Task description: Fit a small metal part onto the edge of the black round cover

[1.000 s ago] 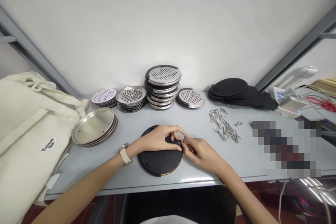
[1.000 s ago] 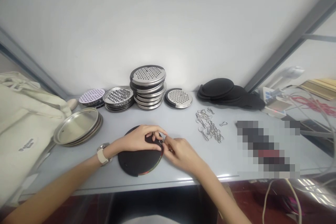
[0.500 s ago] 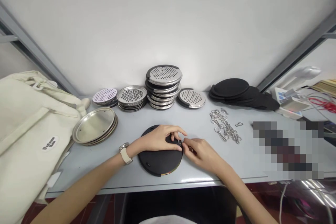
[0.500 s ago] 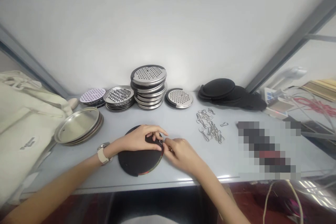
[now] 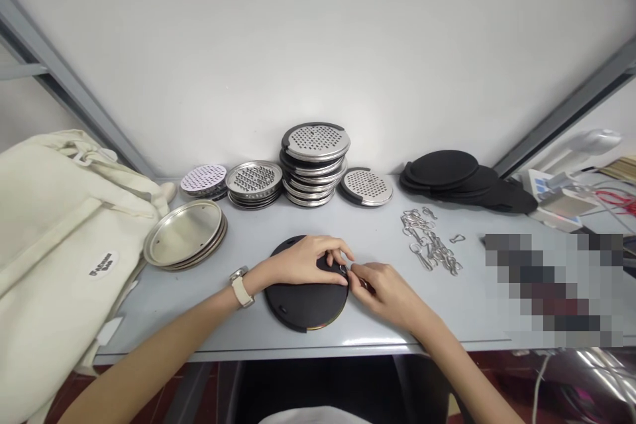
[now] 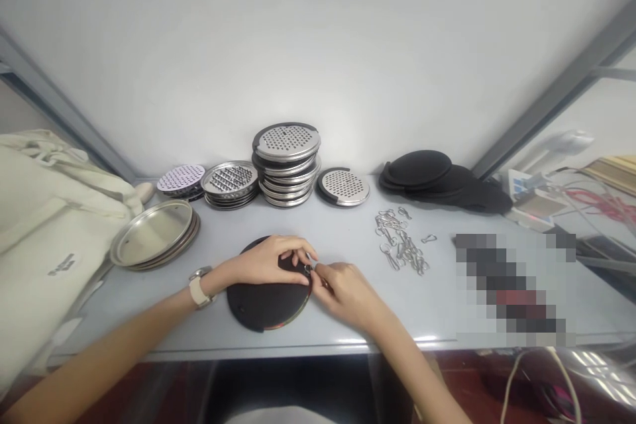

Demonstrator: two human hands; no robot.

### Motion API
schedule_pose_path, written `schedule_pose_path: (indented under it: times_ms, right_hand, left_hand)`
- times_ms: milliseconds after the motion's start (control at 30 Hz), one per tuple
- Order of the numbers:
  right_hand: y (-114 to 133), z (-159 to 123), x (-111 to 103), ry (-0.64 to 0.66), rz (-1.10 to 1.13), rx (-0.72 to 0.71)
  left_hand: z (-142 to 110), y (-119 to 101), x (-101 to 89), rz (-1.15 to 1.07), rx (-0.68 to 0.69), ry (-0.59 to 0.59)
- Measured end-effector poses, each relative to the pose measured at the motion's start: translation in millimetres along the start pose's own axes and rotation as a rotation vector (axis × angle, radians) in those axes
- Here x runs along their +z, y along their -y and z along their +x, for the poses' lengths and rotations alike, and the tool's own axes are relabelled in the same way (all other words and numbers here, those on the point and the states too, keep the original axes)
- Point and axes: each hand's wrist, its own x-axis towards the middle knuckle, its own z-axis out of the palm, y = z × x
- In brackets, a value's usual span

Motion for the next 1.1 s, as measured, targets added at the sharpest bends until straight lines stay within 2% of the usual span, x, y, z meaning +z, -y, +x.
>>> schedule_pose_path:
  times_ms: [900, 1100]
  right_hand:
    - [-0.8, -0.4, 1.5, -0.016, -0.036, -0.009]
    - [5.3, -2.7, -2.4, 0.013, 0.085, 0.042]
  left_hand:
    - [0.9, -3.5, -0.3, -0.048, 0.010, -0.003]
    - [-0.2, -3.2, -1.2, -0.082, -0.030, 0.012]
